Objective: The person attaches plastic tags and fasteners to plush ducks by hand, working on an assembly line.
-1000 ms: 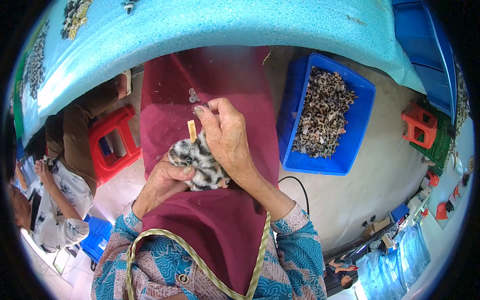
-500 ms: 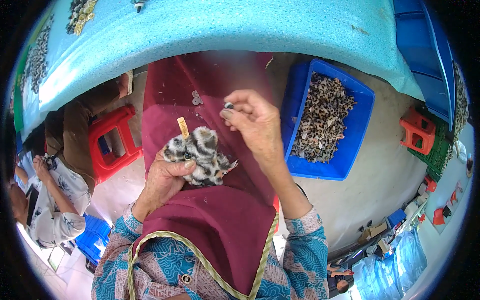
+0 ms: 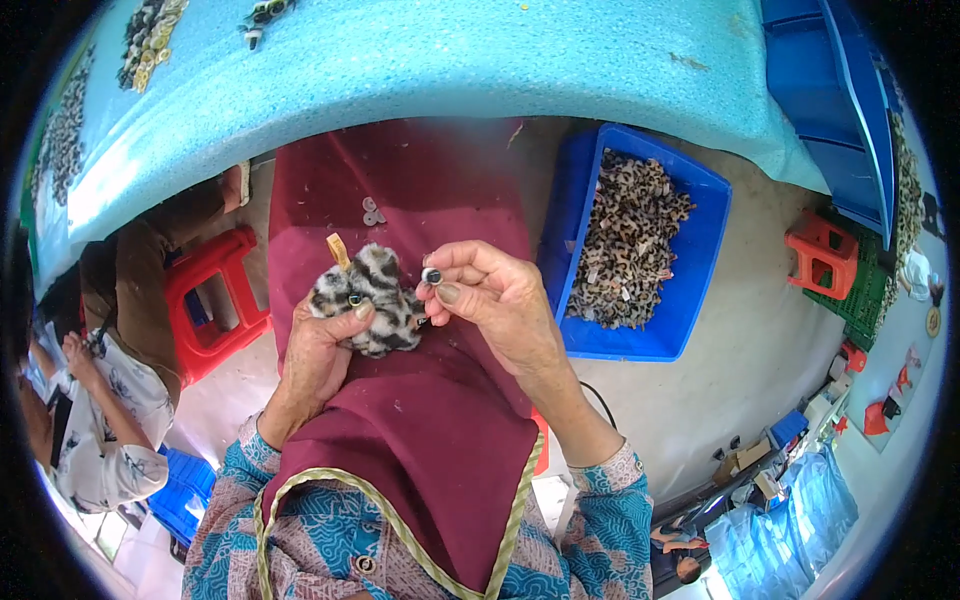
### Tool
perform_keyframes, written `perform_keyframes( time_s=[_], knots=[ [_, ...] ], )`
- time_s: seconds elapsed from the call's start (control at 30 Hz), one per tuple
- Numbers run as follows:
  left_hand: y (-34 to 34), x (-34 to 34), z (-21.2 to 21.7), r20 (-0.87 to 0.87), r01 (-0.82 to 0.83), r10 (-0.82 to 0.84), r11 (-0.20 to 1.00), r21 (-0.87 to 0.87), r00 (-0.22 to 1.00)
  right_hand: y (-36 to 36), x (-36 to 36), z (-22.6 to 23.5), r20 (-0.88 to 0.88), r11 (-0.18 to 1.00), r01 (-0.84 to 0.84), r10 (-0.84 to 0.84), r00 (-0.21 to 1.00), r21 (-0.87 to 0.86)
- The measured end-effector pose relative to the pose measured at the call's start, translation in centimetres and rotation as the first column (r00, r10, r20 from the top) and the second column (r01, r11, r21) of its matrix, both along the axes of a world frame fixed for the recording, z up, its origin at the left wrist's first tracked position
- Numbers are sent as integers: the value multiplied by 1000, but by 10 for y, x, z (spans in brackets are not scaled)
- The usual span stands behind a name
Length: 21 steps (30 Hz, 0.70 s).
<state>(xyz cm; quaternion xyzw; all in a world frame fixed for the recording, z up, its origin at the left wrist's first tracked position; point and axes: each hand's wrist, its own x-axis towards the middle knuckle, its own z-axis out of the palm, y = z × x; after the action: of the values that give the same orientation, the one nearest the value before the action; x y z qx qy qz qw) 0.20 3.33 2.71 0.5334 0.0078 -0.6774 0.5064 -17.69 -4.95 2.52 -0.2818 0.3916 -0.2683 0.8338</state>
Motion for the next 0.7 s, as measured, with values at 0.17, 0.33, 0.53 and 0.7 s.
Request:
perform_keyframes(
  time_s=[0.17,0.33,0.53,0.7],
  knots=[
    [-1,-3,-8,-47,7,-6,1000,27,999,6,-4,-15,-17,998,26,-25,1000,51],
    [1,-9,-12,-32,39,-38,999,16,999,12,-10,-30,-51,998,-38,41,998,52],
    [-7,-13,-17,73,145,-143,989,-21,987,8,-8,-30,-178,986,-165,158,971,-26],
    [-9,-11,-18,66,151,-151,988,-2,986,5,-7,-24,-193,979,-198,185,964,-50]
  ],
)
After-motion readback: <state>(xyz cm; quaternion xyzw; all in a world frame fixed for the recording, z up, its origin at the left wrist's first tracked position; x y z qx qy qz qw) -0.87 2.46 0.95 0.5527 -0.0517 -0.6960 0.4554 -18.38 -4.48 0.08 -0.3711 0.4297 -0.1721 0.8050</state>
